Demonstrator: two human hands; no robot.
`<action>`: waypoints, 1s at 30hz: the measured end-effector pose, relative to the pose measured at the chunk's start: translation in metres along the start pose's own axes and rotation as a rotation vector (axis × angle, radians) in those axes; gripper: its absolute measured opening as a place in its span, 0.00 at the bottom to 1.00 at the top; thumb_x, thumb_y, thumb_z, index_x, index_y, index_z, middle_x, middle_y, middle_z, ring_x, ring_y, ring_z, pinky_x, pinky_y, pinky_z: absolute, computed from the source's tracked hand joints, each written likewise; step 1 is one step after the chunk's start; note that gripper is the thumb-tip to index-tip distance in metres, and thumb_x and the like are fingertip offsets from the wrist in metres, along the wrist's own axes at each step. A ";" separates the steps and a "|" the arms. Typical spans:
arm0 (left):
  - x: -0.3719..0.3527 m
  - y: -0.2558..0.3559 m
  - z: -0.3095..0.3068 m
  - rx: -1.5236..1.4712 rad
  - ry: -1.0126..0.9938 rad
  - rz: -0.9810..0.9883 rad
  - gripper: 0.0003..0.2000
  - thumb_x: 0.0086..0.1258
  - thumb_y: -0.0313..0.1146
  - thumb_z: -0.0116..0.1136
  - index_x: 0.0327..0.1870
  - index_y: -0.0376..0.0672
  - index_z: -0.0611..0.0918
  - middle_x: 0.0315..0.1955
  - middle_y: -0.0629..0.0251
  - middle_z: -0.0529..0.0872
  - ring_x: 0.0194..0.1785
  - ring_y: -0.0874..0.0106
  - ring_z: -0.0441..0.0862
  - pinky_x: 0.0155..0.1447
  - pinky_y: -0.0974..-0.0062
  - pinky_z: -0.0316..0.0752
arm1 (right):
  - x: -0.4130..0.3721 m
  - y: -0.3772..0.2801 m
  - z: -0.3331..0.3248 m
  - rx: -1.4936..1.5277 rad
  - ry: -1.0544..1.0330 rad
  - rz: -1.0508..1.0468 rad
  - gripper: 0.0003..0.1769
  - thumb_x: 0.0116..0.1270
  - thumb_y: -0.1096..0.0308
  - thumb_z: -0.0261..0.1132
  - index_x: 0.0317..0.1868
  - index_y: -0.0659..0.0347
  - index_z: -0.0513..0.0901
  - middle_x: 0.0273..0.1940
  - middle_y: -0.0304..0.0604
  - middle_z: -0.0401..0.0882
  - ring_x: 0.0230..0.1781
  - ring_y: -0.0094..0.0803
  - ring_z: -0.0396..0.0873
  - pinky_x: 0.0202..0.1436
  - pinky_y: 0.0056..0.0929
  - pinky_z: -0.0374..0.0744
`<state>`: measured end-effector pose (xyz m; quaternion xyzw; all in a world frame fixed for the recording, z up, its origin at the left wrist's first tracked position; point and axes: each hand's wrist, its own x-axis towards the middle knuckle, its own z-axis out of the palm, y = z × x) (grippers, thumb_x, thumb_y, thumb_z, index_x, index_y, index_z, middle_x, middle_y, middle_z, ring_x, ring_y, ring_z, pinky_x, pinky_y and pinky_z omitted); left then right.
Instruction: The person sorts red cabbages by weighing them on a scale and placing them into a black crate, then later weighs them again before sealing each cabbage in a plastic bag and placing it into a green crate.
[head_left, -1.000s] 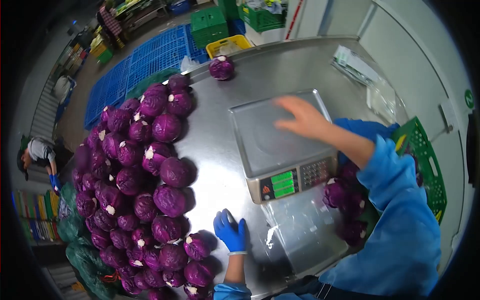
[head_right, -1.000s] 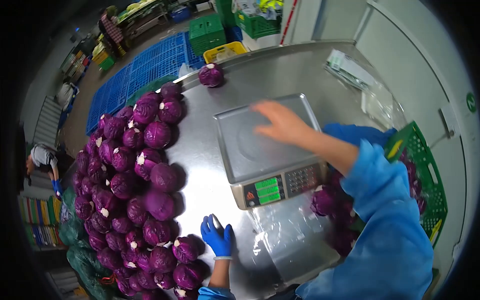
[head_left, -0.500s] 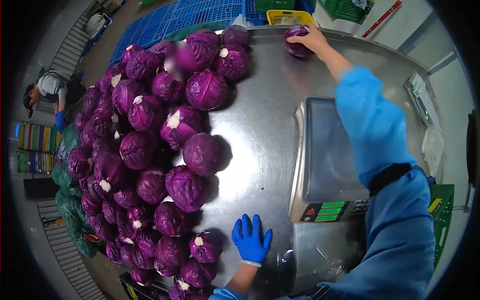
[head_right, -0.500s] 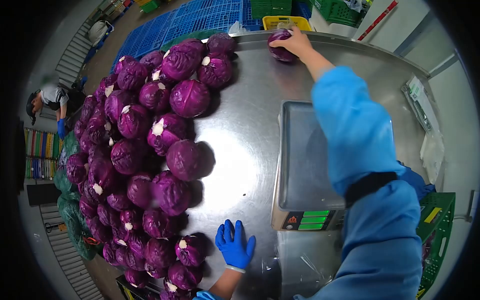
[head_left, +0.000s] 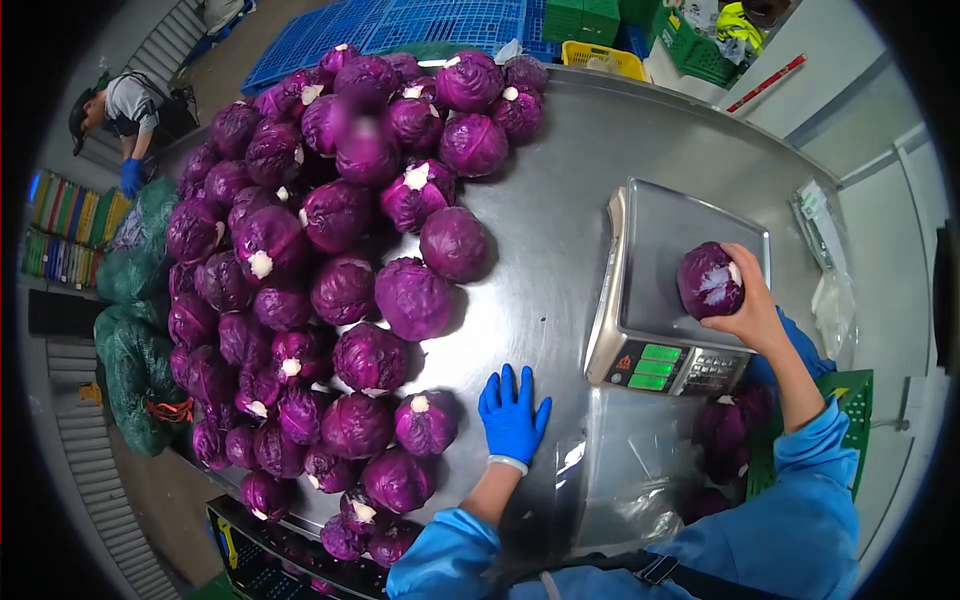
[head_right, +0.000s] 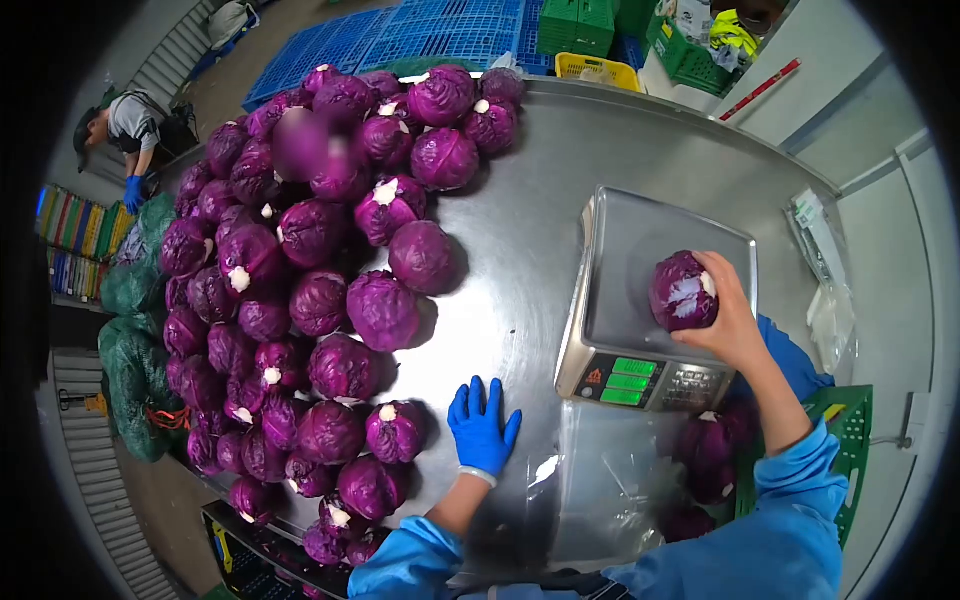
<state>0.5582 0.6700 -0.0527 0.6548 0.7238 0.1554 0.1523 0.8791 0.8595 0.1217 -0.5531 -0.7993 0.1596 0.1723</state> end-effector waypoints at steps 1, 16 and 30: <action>0.000 -0.001 0.000 -0.006 0.002 0.005 0.32 0.65 0.49 0.60 0.70 0.48 0.71 0.70 0.47 0.66 0.70 0.46 0.61 0.70 0.50 0.55 | 0.000 -0.016 -0.003 -0.115 0.020 0.000 0.59 0.35 0.61 0.83 0.71 0.59 0.64 0.68 0.56 0.63 0.71 0.53 0.62 0.75 0.43 0.62; -0.034 -0.031 -0.017 -1.102 -0.067 -0.197 0.25 0.66 0.26 0.62 0.65 0.36 0.73 0.60 0.54 0.79 0.60 0.64 0.78 0.65 0.68 0.71 | 0.181 -0.205 0.261 0.459 -0.161 0.263 0.56 0.37 0.44 0.78 0.68 0.58 0.66 0.59 0.61 0.74 0.59 0.56 0.75 0.62 0.44 0.75; 0.043 0.080 -0.083 -1.032 -0.037 0.081 0.27 0.68 0.22 0.57 0.70 0.42 0.70 0.57 0.59 0.79 0.50 0.73 0.78 0.57 0.74 0.74 | -0.098 -0.051 -0.043 0.878 0.594 0.585 0.51 0.46 0.60 0.81 0.68 0.64 0.63 0.57 0.52 0.75 0.60 0.37 0.75 0.65 0.38 0.73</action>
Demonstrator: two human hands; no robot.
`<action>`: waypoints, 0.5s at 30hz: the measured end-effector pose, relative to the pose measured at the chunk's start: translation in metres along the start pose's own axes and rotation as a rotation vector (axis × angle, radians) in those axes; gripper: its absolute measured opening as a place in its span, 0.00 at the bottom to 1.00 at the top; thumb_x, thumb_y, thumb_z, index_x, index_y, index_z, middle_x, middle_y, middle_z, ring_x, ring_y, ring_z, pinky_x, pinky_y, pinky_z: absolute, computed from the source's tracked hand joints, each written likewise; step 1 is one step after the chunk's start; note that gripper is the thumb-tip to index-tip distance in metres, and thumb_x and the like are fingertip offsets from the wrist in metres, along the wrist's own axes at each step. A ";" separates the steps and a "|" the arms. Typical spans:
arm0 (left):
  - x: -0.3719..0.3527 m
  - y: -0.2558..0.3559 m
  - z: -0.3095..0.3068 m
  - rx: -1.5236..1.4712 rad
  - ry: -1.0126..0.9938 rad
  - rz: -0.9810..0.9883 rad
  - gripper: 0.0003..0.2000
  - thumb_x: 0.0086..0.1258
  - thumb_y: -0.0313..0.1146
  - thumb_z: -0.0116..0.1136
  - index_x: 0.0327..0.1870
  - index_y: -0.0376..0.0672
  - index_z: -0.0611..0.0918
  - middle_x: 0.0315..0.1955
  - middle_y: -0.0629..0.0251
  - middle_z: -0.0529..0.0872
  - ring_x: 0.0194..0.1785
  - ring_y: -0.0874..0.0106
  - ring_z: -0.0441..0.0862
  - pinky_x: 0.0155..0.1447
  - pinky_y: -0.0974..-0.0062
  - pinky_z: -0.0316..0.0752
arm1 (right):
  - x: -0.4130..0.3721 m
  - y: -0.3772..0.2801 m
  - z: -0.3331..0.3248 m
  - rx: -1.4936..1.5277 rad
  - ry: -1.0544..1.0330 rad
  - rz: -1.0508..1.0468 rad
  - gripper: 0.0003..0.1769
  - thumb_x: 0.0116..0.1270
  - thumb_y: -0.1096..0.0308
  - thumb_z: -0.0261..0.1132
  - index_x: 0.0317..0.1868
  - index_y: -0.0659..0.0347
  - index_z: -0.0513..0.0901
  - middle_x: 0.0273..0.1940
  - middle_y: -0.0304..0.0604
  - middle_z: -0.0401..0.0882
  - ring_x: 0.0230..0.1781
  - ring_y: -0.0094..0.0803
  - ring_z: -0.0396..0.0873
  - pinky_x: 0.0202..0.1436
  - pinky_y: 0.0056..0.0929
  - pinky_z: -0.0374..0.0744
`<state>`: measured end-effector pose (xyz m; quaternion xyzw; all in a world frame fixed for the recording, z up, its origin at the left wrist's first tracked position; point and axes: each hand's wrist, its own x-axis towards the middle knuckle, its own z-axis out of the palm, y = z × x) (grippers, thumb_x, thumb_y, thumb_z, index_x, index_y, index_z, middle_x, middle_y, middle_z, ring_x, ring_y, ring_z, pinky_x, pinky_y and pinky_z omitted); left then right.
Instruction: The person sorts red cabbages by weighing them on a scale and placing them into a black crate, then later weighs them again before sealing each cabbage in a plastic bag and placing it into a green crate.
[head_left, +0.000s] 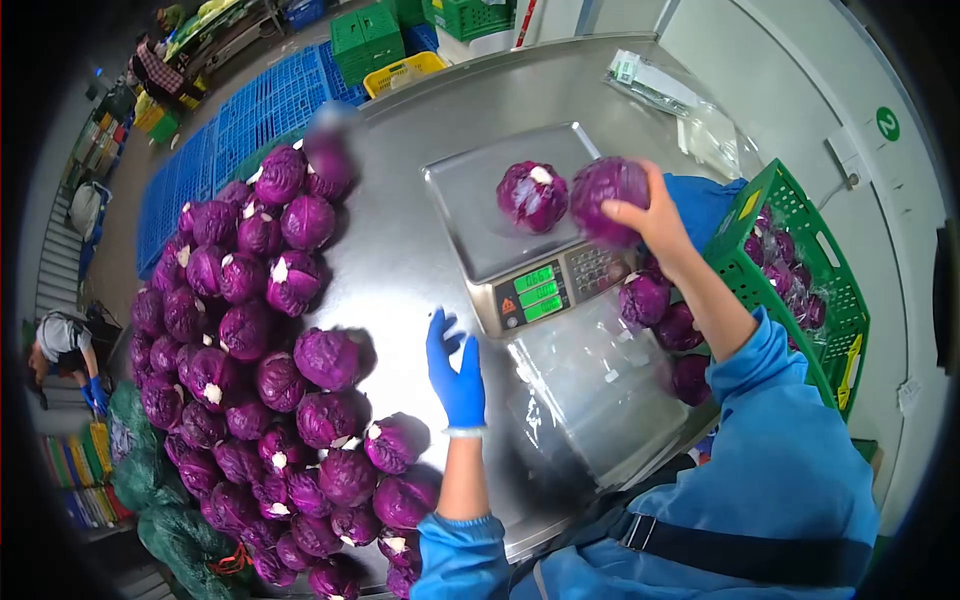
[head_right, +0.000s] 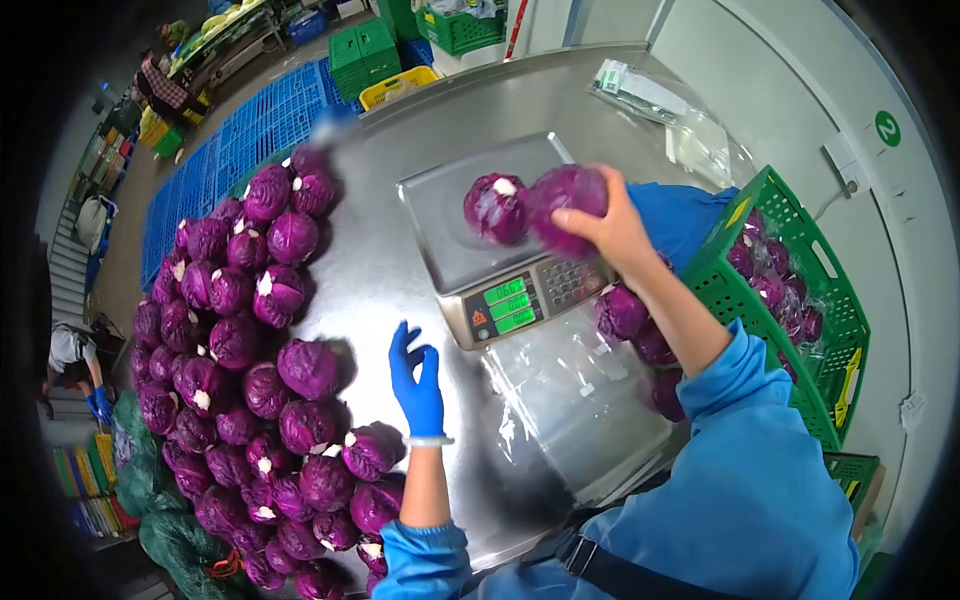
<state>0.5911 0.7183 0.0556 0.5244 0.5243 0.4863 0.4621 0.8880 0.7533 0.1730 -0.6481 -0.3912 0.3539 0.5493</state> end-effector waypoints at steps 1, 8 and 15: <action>0.019 0.009 0.015 0.063 -0.029 0.075 0.30 0.67 0.23 0.59 0.71 0.41 0.68 0.59 0.58 0.78 0.51 0.70 0.77 0.59 0.70 0.73 | 0.019 0.015 -0.022 -0.116 0.020 -0.039 0.51 0.46 0.58 0.81 0.67 0.66 0.64 0.57 0.53 0.76 0.59 0.38 0.76 0.65 0.37 0.73; 0.131 0.039 0.131 0.449 -0.173 0.369 0.56 0.47 0.42 0.80 0.76 0.40 0.55 0.73 0.43 0.56 0.75 0.47 0.56 0.76 0.59 0.58 | 0.091 0.076 -0.044 -0.712 -0.140 -0.097 0.50 0.52 0.44 0.75 0.68 0.67 0.66 0.64 0.63 0.69 0.64 0.54 0.71 0.69 0.38 0.69; 0.167 0.017 0.154 0.177 -0.291 0.089 0.49 0.44 0.36 0.82 0.71 0.41 0.65 0.61 0.52 0.76 0.62 0.60 0.76 0.67 0.66 0.72 | 0.096 0.072 -0.090 -0.473 -0.031 -0.223 0.38 0.70 0.49 0.62 0.70 0.66 0.64 0.68 0.61 0.65 0.69 0.53 0.66 0.70 0.41 0.67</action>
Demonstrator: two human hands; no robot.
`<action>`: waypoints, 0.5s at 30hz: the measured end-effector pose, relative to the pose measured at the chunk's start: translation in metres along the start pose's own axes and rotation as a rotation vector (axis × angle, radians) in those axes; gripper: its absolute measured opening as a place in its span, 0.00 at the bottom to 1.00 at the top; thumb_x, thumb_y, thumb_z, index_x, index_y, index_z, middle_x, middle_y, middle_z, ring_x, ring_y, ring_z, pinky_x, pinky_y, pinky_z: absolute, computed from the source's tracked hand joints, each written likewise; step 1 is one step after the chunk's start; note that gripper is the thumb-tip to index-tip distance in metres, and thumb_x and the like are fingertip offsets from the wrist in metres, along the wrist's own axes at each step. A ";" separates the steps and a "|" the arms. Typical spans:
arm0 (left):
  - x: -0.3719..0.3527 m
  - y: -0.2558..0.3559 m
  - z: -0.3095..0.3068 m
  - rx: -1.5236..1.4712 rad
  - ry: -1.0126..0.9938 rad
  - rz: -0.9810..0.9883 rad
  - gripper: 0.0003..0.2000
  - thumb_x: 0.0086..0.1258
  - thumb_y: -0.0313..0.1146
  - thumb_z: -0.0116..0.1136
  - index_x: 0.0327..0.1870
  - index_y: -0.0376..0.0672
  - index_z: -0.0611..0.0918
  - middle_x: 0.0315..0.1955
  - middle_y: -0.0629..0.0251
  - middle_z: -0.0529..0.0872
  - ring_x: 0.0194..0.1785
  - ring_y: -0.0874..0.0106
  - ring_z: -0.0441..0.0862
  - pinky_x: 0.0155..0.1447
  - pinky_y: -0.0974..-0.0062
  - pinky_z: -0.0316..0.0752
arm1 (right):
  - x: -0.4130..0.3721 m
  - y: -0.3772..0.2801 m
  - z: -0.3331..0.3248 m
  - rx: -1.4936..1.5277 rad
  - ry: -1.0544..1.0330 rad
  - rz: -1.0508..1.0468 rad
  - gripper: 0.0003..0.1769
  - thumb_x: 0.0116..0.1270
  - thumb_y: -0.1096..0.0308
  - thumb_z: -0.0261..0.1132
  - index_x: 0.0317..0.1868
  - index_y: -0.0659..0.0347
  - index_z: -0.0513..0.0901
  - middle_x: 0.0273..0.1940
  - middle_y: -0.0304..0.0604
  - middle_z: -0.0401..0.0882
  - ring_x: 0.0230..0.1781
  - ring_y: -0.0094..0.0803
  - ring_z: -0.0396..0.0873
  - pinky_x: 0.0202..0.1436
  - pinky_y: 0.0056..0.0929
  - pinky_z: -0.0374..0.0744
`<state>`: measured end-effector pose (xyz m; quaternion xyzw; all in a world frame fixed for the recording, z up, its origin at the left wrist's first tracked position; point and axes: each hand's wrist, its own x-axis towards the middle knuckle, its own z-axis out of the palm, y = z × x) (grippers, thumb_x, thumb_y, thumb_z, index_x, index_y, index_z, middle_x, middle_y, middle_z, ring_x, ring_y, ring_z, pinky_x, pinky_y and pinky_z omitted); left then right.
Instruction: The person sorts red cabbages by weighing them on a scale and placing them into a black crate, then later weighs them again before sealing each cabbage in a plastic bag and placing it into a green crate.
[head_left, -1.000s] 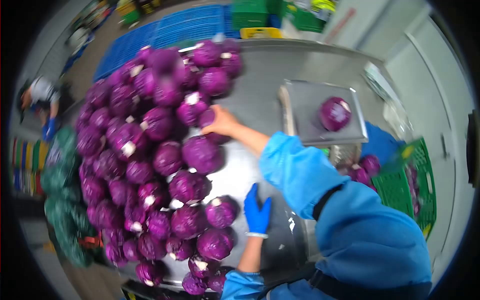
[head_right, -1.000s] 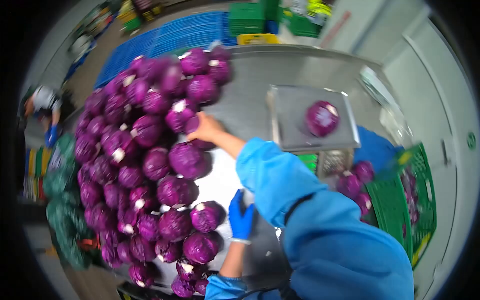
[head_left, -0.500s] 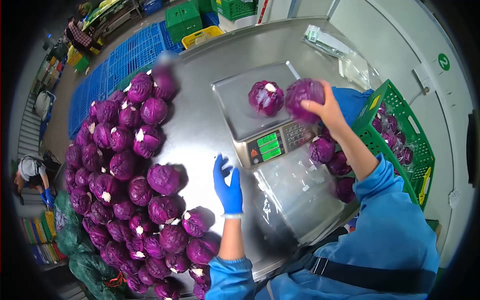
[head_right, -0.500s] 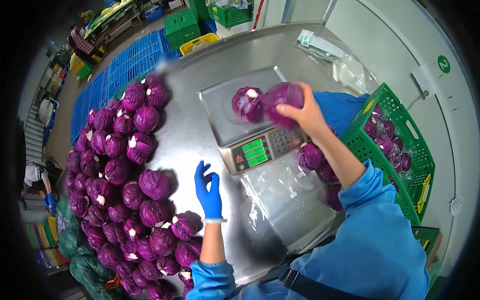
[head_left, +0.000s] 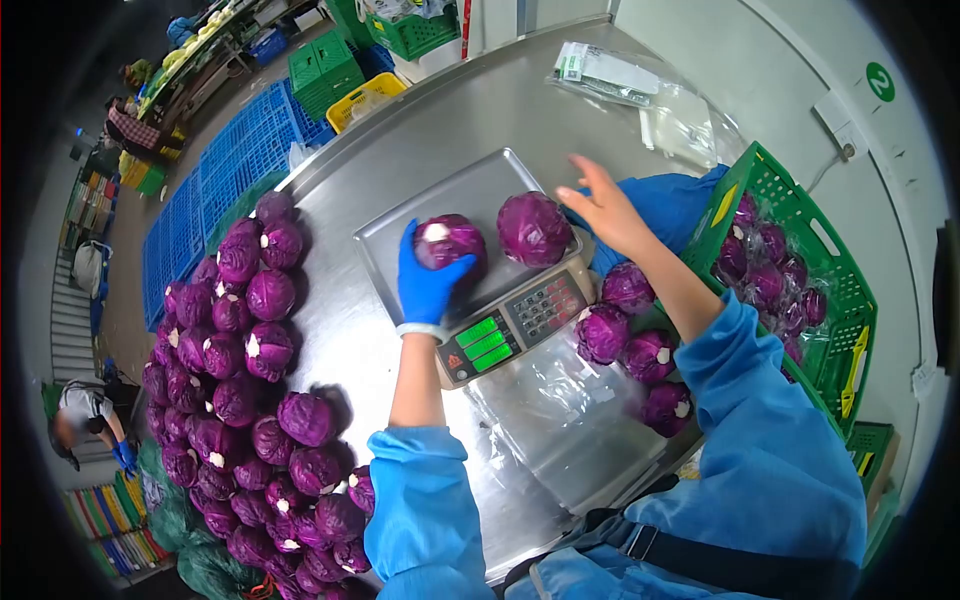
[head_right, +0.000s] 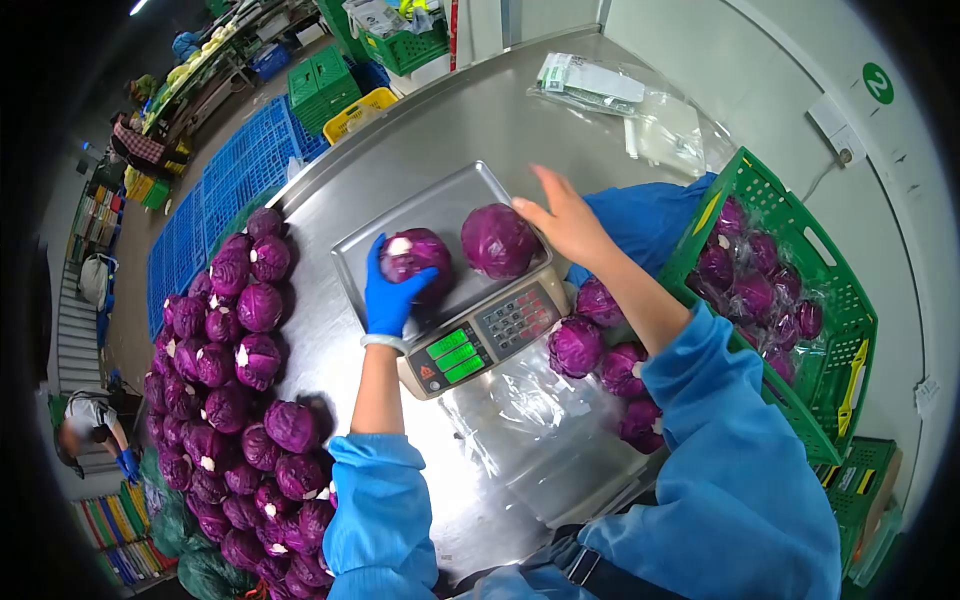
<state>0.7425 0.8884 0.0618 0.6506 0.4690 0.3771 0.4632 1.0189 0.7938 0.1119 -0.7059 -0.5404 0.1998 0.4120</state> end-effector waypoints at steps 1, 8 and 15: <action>-0.002 -0.012 -0.008 -0.197 0.002 -0.060 0.46 0.50 0.39 0.78 0.72 0.44 0.65 0.63 0.53 0.73 0.65 0.58 0.73 0.67 0.61 0.72 | -0.006 0.006 -0.008 0.064 0.039 -0.001 0.37 0.70 0.50 0.63 0.70 0.66 0.64 0.68 0.60 0.65 0.68 0.51 0.67 0.68 0.40 0.69; -0.181 -0.003 -0.113 -0.428 0.207 -0.146 0.37 0.61 0.45 0.67 0.71 0.46 0.67 0.67 0.61 0.73 0.69 0.60 0.70 0.74 0.56 0.60 | -0.035 0.007 -0.035 0.122 0.067 0.010 0.46 0.58 0.52 0.75 0.70 0.65 0.63 0.68 0.55 0.65 0.66 0.46 0.69 0.66 0.40 0.71; -0.406 0.022 -0.179 0.488 0.366 -0.248 0.38 0.63 0.49 0.63 0.73 0.52 0.63 0.67 0.66 0.74 0.72 0.63 0.67 0.72 0.54 0.63 | -0.003 0.009 0.032 -0.236 -0.215 -0.246 0.55 0.43 0.51 0.80 0.70 0.63 0.65 0.66 0.55 0.66 0.66 0.51 0.68 0.70 0.40 0.68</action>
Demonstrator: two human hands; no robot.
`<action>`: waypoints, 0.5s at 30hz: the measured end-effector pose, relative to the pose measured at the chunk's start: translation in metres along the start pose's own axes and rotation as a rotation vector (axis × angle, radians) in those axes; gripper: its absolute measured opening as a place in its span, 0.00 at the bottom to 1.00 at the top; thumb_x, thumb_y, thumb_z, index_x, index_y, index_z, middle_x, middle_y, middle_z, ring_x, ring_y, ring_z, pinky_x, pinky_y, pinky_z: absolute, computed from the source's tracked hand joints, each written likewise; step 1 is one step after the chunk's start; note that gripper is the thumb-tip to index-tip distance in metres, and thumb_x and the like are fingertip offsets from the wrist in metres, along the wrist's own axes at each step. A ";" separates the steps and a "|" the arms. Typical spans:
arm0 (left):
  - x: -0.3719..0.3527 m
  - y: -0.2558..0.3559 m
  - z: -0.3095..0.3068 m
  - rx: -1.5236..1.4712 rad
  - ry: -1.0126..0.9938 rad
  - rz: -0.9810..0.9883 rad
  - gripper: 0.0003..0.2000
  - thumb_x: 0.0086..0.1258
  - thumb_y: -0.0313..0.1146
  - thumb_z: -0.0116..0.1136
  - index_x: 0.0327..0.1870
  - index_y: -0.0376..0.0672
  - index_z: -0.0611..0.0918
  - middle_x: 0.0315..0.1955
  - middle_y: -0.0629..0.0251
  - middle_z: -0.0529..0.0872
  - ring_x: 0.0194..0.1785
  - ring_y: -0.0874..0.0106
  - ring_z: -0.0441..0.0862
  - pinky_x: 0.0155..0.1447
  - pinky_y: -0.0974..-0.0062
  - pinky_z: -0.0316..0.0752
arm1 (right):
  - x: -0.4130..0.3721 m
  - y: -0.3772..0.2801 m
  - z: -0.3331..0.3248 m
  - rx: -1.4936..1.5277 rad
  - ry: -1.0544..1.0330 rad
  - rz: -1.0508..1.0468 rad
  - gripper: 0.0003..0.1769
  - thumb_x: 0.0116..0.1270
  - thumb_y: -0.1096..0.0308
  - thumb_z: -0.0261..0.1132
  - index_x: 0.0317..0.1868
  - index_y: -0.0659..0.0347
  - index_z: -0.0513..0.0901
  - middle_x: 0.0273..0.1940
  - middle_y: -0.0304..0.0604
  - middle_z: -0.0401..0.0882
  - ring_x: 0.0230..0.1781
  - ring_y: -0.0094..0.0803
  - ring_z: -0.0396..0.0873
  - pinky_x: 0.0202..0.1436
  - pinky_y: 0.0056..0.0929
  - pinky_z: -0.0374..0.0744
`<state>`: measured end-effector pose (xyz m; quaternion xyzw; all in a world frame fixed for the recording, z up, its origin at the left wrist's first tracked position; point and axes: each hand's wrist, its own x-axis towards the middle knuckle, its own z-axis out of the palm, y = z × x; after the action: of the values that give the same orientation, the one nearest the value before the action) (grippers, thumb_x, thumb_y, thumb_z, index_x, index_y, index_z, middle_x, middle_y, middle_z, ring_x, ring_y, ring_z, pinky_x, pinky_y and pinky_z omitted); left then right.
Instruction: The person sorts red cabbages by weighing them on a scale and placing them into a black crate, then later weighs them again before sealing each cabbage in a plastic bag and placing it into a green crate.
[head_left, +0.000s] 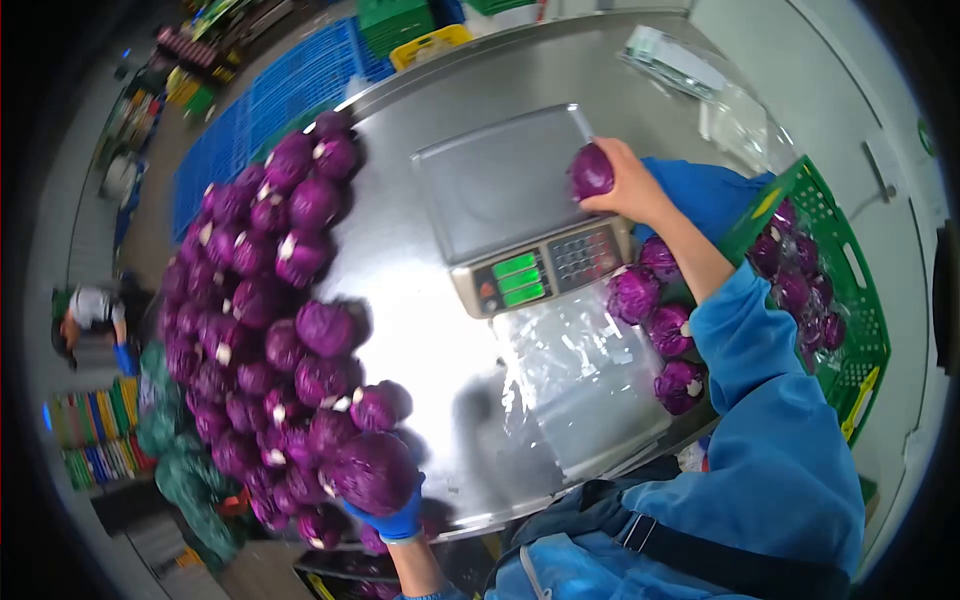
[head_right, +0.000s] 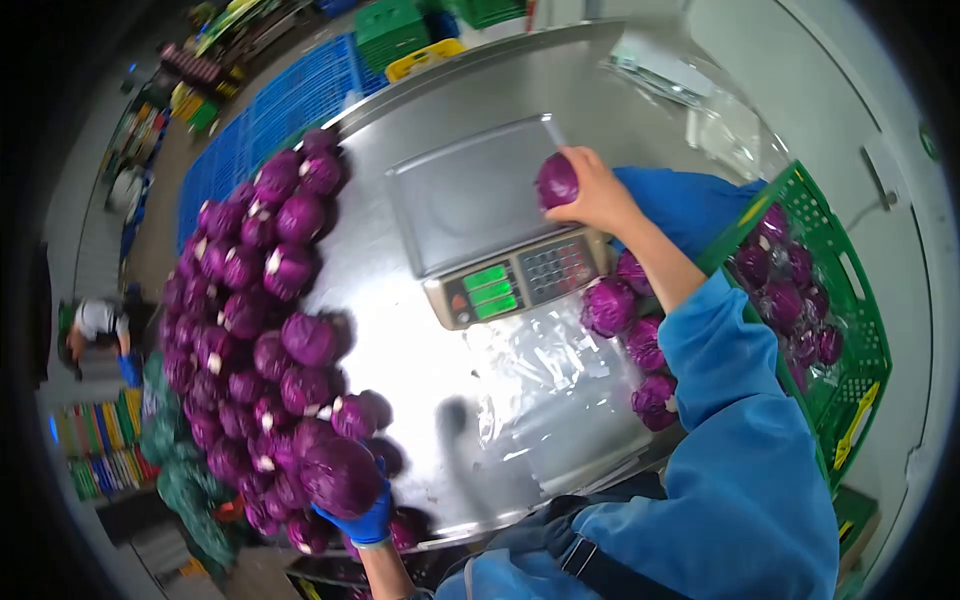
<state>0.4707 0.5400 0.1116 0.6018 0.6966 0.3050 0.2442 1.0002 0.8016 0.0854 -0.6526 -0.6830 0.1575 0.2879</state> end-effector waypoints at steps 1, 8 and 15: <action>-0.030 -0.018 -0.010 -0.122 -0.020 -0.082 0.39 0.64 0.52 0.62 0.75 0.54 0.60 0.68 0.66 0.73 0.74 0.62 0.64 0.71 0.51 0.63 | 0.007 -0.007 0.000 -0.022 -0.025 0.028 0.55 0.40 0.52 0.80 0.68 0.64 0.67 0.65 0.57 0.68 0.66 0.51 0.69 0.69 0.39 0.69; -0.184 -0.051 -0.077 -1.703 0.226 -0.540 0.45 0.59 0.58 0.61 0.76 0.49 0.59 0.73 0.54 0.63 0.75 0.54 0.61 0.78 0.49 0.55 | -0.061 -0.113 0.015 1.190 -0.372 0.333 0.33 0.67 0.60 0.63 0.71 0.61 0.66 0.65 0.51 0.72 0.67 0.41 0.71 0.72 0.38 0.69; -0.410 -0.155 -0.141 -1.690 0.725 -0.589 0.47 0.53 0.49 0.67 0.76 0.46 0.59 0.73 0.52 0.62 0.75 0.49 0.60 0.78 0.46 0.54 | -0.287 -0.311 0.178 1.530 -1.264 0.666 0.60 0.47 0.40 0.76 0.75 0.60 0.58 0.71 0.55 0.64 0.69 0.49 0.69 0.72 0.51 0.69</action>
<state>0.3287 0.1029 0.0872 -0.1020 0.4033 0.7995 0.4334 0.6394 0.5179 0.0756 -0.2501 -0.2127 0.9315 0.1564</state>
